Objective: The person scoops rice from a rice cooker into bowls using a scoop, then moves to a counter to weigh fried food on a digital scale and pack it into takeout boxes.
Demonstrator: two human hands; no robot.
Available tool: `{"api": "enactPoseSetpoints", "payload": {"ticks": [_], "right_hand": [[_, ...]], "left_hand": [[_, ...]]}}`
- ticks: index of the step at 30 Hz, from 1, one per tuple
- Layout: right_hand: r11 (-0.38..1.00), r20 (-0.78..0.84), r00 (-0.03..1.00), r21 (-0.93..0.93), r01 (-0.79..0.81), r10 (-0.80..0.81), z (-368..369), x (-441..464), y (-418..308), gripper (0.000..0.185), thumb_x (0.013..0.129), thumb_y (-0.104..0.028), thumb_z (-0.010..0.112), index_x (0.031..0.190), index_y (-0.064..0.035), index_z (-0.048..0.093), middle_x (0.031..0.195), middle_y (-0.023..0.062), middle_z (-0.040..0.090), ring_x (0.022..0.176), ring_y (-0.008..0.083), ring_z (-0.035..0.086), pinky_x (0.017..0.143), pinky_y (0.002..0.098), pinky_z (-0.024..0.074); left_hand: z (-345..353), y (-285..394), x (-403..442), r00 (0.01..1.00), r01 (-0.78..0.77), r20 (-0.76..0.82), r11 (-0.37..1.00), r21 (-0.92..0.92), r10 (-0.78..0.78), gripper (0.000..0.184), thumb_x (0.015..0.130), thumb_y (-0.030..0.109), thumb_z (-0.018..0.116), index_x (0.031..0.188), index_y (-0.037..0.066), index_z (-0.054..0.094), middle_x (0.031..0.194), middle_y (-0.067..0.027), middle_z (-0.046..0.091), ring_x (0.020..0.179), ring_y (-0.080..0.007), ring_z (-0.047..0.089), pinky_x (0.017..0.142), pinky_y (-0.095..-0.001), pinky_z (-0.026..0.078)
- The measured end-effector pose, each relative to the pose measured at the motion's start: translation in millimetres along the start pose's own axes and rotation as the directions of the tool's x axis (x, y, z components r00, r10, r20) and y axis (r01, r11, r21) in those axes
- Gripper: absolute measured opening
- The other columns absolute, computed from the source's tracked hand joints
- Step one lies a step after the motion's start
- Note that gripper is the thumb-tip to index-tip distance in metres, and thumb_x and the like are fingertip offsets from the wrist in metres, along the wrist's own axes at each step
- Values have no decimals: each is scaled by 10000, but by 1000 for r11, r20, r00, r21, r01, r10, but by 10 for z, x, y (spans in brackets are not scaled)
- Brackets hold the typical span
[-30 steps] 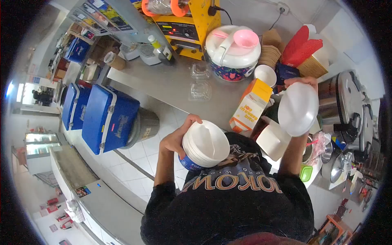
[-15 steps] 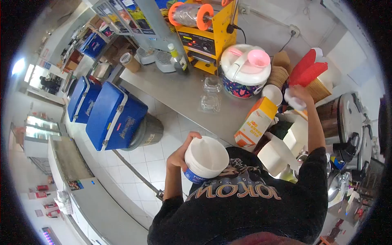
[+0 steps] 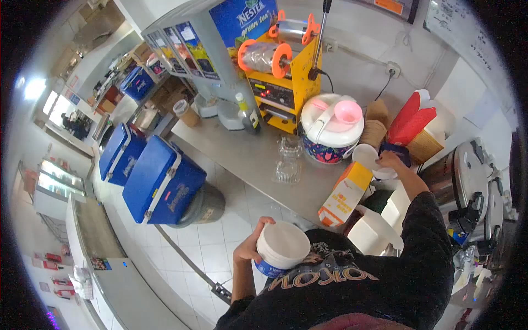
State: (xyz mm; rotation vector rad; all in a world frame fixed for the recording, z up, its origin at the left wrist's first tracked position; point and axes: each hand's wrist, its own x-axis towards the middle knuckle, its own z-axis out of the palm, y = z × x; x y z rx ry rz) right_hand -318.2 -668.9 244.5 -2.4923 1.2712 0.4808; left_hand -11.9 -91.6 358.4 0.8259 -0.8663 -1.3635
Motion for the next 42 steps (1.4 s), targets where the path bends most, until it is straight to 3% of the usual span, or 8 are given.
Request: {"api": "enactPoseSetpoints", "payload": {"ticks": [5,7,15,18,21,23,28,42], "right_hand": [[991,-201,977,-125,46,-71,548,386,711,566,781,-465,644,1062,24,693,1073,269,669,1047,385,645,914,450,500],[996,182,982,-81,-37,51,-40,122,271,641,768,-452,643,1144,67,625,1139,311,630,1101,412,613,949,460,475],[997,-234,969,9,82,-77,125,480,877,476,788,-203,562,1205,26,553,1264,319,540,1229,433,499,1043,482,390],[993,7,994,48,106,-107,-248,240,762,726,827,-231,544,1465,-7,280,1480,282,322,1408,398,285,1142,466,277],[998,-212,976,11,56,-53,-382,-30,788,714,894,-258,520,1495,9,241,1474,241,398,1371,349,400,1136,387,317],[877,-96,995,479,41,6,-878,-709,237,734,958,-380,518,1501,13,221,1468,237,407,1206,321,556,967,413,477],[955,-307,950,292,40,54,-1123,-1111,453,499,944,-285,522,1356,-9,465,1262,217,580,1186,314,552,1015,395,423],[422,-564,674,820,388,477,-611,-3443,609,589,998,-143,520,1513,-5,271,1423,94,481,1294,161,449,1082,296,343]], "left_hand": [[57,75,67,1000,-3,17,1000,7,3,1226,473,565,933,1380,107,247,1296,-75,344,1306,-240,339,1086,-361,264],[66,108,39,1000,18,4,1000,9,-18,1232,470,576,928,1384,108,248,1304,-73,340,1311,-237,336,1089,-365,262],[-83,99,12,997,-65,43,994,93,61,1241,446,583,933,1371,120,248,1320,-74,332,1307,-251,353,1080,-386,277],[-124,87,43,997,-54,52,997,62,51,1206,440,546,954,1331,136,253,1303,-81,358,1293,-264,380,1058,-418,326],[-17,121,72,996,-64,-60,997,-30,63,1126,433,568,943,1262,142,311,1272,-64,381,1267,-263,409,1042,-422,368],[-40,17,32,971,-145,-205,984,-101,122,1095,414,516,969,1212,149,316,1244,-70,418,1241,-265,447,1023,-443,409],[-76,180,535,833,-351,-389,919,181,394,1094,444,575,937,1239,104,350,1283,-111,433,1211,-276,481,1004,-445,431],[1144,-510,4201,743,-559,417,143,817,524,838,499,382,948,1127,-11,556,1367,-239,423,1220,-383,471,1004,-443,424]]}}
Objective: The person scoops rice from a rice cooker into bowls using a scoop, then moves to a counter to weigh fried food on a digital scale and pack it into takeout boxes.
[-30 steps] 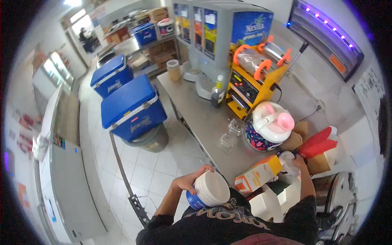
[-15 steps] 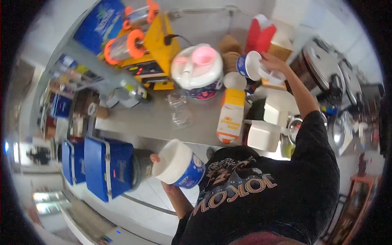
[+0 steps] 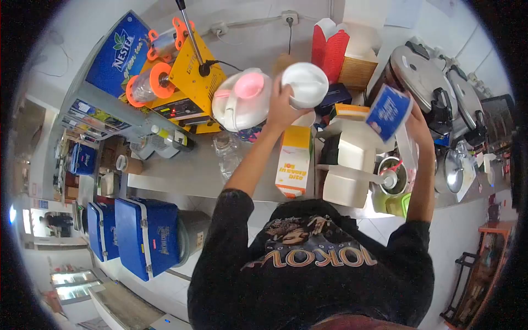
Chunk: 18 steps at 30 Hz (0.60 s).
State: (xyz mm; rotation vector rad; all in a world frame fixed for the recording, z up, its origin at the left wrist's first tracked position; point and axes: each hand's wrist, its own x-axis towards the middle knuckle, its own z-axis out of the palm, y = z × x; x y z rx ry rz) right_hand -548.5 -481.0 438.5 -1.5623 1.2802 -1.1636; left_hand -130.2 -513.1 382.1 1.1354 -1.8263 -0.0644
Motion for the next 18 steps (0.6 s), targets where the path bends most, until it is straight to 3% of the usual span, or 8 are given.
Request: {"api": "enactPoseSetpoints", "payload": {"ticks": [4,7,8,13,14,15,17,18], "right_hand": [[994,-106,989,-24,-108,105,-478,-779,155,596,993,-119,525,1522,-27,268,1413,64,474,1267,159,465,1089,292,343],[998,-20,1000,55,0,1,-801,-1263,545,641,961,-146,595,1512,-23,290,1446,98,452,1278,177,477,1085,307,363],[955,-68,985,264,-138,161,-812,-1375,610,661,944,-133,610,1512,-24,291,1441,97,454,1275,179,480,1083,307,368],[973,-49,973,-52,-227,224,-462,-1599,472,706,940,-149,608,1536,-48,244,1471,104,419,1347,177,397,1119,317,303],[974,51,976,-88,-207,212,-354,-1536,310,600,955,-128,571,1490,-18,322,1366,90,490,1307,163,414,1093,311,321],[989,-83,990,-80,-123,116,-191,-1528,383,402,951,-86,538,1333,-11,437,1194,62,525,1201,137,450,1006,288,375],[993,131,984,-40,-114,118,-54,-1364,346,405,985,-101,521,1363,9,428,1218,39,519,1179,125,461,1006,262,369],[985,80,988,-118,-124,134,114,-1321,187,305,968,-105,528,1250,-19,447,1091,68,556,975,167,524,837,308,421]], "left_hand": [[420,-287,-189,965,-76,254,996,54,59,674,537,346,917,1033,-15,640,1382,-250,402,1235,-428,459,1050,-479,399],[647,-517,-348,933,52,350,994,100,-84,612,548,300,906,1004,-24,657,1364,-242,411,1228,-427,465,1047,-468,409],[643,-481,-362,927,50,357,981,187,-115,559,557,271,899,980,-13,669,1328,-236,428,1211,-424,476,1043,-461,416],[733,-664,-385,741,282,557,927,247,-374,468,571,221,879,935,22,662,1269,-257,455,1161,-432,517,1016,-448,444],[700,-688,-387,698,311,599,919,241,-393,455,570,203,870,930,23,657,1253,-273,464,1152,-438,529,1010,-447,452],[680,-717,-365,710,268,601,930,250,-366,474,575,214,872,950,30,648,1231,-276,477,1137,-431,541,1006,-443,455],[652,-777,-346,731,184,607,947,263,-310,511,584,235,875,989,42,631,1187,-282,503,1107,-418,566,997,-436,461],[491,-582,-235,685,253,617,920,298,-388,516,624,231,857,1037,56,602,1172,-252,531,1105,-410,568,996,-424,459]]}}
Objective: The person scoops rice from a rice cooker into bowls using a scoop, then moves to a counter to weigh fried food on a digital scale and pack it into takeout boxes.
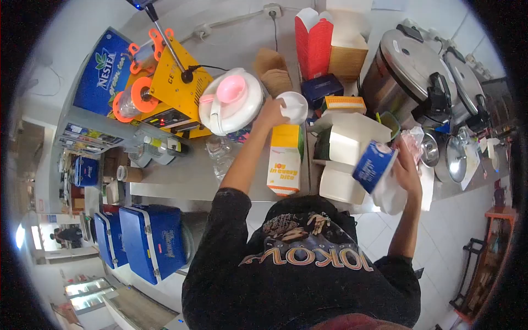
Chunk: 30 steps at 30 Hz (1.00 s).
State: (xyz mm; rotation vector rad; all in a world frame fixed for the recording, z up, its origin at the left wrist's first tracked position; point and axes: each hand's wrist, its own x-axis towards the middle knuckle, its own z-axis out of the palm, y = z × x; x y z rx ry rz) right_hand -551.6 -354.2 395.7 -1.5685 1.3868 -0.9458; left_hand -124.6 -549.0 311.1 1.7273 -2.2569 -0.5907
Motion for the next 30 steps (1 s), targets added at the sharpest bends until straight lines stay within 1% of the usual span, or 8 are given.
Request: {"api": "enactPoseSetpoints", "payload": {"ticks": [4,7,10,14,17,24,28,30], "right_hand": [[961,-25,1000,-275,-24,18,422,136,-562,179,941,-108,542,1076,-36,450,835,167,615,688,301,614,598,409,466],[929,52,997,-362,78,-64,833,285,-843,162,934,-106,542,1024,-32,429,790,221,615,730,397,634,616,466,463],[929,196,972,-318,189,-131,1353,407,-907,174,935,-132,545,1011,-37,420,820,230,633,788,450,628,668,530,459],[959,400,898,-133,252,-180,1930,517,-1051,244,976,-272,537,1001,-32,505,811,202,647,755,403,648,660,469,484],[969,479,848,14,249,-225,2329,625,-979,343,1004,-346,491,936,-18,565,761,148,641,696,307,649,651,404,481],[997,579,813,9,79,-69,2999,592,-845,520,1039,-415,390,811,-1,608,671,80,575,661,152,547,648,344,444],[996,532,842,-26,-82,84,3265,422,-813,437,1045,-356,419,827,-27,606,734,7,563,664,90,500,614,255,412],[991,457,881,-3,-135,122,3383,353,-860,477,1051,-390,390,819,-29,598,727,-2,544,667,87,487,608,256,405]], "left_hand": [[-579,758,-710,997,39,-34,880,-473,-63,534,723,239,818,1166,69,575,1290,-209,519,1151,-346,555,945,-398,489],[-364,1063,-1611,979,-71,7,377,-923,203,648,855,277,736,1381,74,417,1355,-168,490,1183,-269,533,910,-394,502],[-203,1301,-2158,989,-62,-122,514,-856,-83,631,916,258,666,1415,60,336,1335,-153,486,1199,-256,513,939,-386,488],[180,794,-2607,780,32,-209,371,-928,-590,535,973,258,587,1390,28,343,1288,-178,513,1213,-249,500,994,-352,447],[431,196,-3005,646,131,-118,261,-956,-754,687,996,396,522,1478,56,171,1327,-213,488,1113,-291,610,726,-415,611],[846,-396,-3215,520,265,291,-172,-949,-803,819,945,516,558,1481,75,124,1204,-254,550,1007,-368,656,673,-440,625],[1152,-689,-3051,645,59,180,-187,-981,-742,702,965,412,574,1430,15,228,1253,-224,507,881,-268,666,609,-360,594],[918,-721,-3055,634,283,142,58,-957,-760,673,967,398,572,1433,23,264,1224,-201,516,945,-252,643,634,-350,585]]}}
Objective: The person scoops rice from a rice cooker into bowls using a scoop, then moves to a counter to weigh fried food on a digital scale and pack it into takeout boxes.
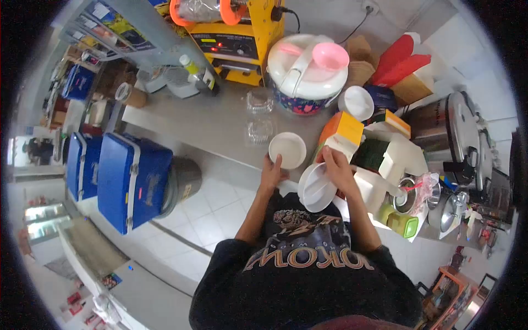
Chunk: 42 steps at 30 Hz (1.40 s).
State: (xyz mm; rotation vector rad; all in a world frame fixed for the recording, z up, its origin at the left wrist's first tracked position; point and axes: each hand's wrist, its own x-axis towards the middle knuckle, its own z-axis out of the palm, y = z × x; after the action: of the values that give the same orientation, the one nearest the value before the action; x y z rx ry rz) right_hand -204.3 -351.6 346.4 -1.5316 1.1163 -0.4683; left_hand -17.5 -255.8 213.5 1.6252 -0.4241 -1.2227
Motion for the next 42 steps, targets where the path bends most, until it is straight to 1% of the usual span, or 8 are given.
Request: {"api": "enactPoseSetpoints", "payload": {"ticks": [4,7,13,18,25,29,31,42], "right_hand": [[996,-208,978,86,14,5,280,91,-47,492,1055,-380,380,814,-5,586,714,24,538,674,110,483,618,289,410],[993,-296,950,43,113,-95,533,229,-48,455,1057,-363,388,836,-11,572,726,20,529,697,102,478,638,280,405],[989,-112,984,-72,130,-138,869,526,-391,322,1046,-310,439,923,-27,532,808,23,539,749,107,487,671,264,408],[930,-130,927,69,362,-351,1160,835,-541,219,990,-236,554,1013,-18,548,865,81,573,799,156,538,698,283,431],[834,-741,387,-458,306,-549,212,1557,-157,489,853,-245,714,1253,-35,525,1161,194,549,1103,307,513,924,445,418],[780,-686,396,-608,150,-611,-38,1964,18,676,774,-329,776,1320,-34,510,1296,249,507,1250,397,435,1042,475,355],[772,-652,436,-605,194,-621,-188,2229,169,735,736,-362,800,1333,-40,516,1326,267,497,1268,422,434,1062,474,353],[826,-581,589,-361,432,-562,-430,1871,-27,571,822,-143,739,1315,12,497,1320,177,514,1212,303,523,1049,391,384]], "left_hand": [[-362,-65,8,830,-411,-24,642,647,557,595,979,353,553,1436,41,331,1128,-146,533,954,-188,613,680,-312,555],[-459,796,-431,882,-139,433,981,-135,184,575,989,366,531,1457,94,338,1107,-123,547,952,-156,592,731,-275,528],[-822,1209,-421,924,59,367,910,-411,105,494,988,219,546,1439,108,380,1210,-114,566,1065,-180,565,906,-299,472],[-1160,1002,-134,856,-507,215,845,170,470,538,934,190,645,1396,64,398,1180,-123,591,1119,-222,563,950,-338,454],[-1843,489,660,964,-134,-254,971,-199,81,546,949,231,626,1386,18,378,1258,-186,536,1059,-305,619,756,-389,586],[-1984,-8,1174,917,-220,-258,926,306,304,569,927,307,633,1342,-14,412,1204,-245,544,1054,-407,609,739,-488,580],[-2015,-38,1198,834,-242,-135,575,782,535,613,914,341,636,1348,-31,416,1215,-278,530,1075,-454,577,834,-521,526],[-1681,780,709,721,-79,-295,498,864,627,596,803,305,715,1281,21,500,1151,-247,550,1084,-416,524,867,-512,438]]}}
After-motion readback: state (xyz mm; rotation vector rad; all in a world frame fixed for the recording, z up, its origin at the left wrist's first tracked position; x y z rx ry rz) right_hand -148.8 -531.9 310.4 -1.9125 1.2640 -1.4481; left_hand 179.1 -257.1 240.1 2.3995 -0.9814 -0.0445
